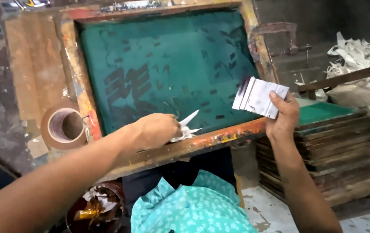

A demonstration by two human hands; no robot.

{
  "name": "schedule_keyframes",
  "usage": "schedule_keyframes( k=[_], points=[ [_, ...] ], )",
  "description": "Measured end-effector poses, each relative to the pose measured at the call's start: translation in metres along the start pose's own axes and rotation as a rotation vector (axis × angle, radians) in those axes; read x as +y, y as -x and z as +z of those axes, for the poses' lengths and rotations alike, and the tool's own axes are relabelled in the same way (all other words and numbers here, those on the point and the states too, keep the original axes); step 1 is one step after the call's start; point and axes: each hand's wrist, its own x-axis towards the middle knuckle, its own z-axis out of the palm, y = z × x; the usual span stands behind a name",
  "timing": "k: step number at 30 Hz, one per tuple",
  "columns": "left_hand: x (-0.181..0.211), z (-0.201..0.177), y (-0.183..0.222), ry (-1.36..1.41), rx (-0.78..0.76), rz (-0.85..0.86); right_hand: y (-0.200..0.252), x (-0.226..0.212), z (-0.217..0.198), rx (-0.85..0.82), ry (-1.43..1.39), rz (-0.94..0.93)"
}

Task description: Screen printing stickers on a mesh frame and cleaning the screen with a scraper.

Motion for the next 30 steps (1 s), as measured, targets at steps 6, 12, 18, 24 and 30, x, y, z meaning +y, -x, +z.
schedule_keyframes(
  k=[6, 12, 18, 24, 30],
  points=[
    [0.019, -0.055, 0.012, 0.029, -0.336, -0.364, 0.002, -0.013, 0.000, -0.024, -0.041, -0.055],
    [0.002, -0.091, 0.022, 0.243, -0.241, -0.462, 0.003, -0.023, -0.030, 0.050, -0.087, -0.120],
    [-0.023, -0.137, 0.012, 0.499, 0.176, -0.600, 0.004, -0.035, -0.041, 0.070, -0.153, -0.116],
    [-0.062, -0.111, 0.006, 0.781, 0.493, -0.563, -0.001, -0.020, -0.069, 0.071, -0.143, -0.109],
    [-0.067, -0.059, 0.075, 0.145, 0.490, -0.991, -0.006, -0.023, -0.049, -0.004, -0.163, -0.099]
  ],
)
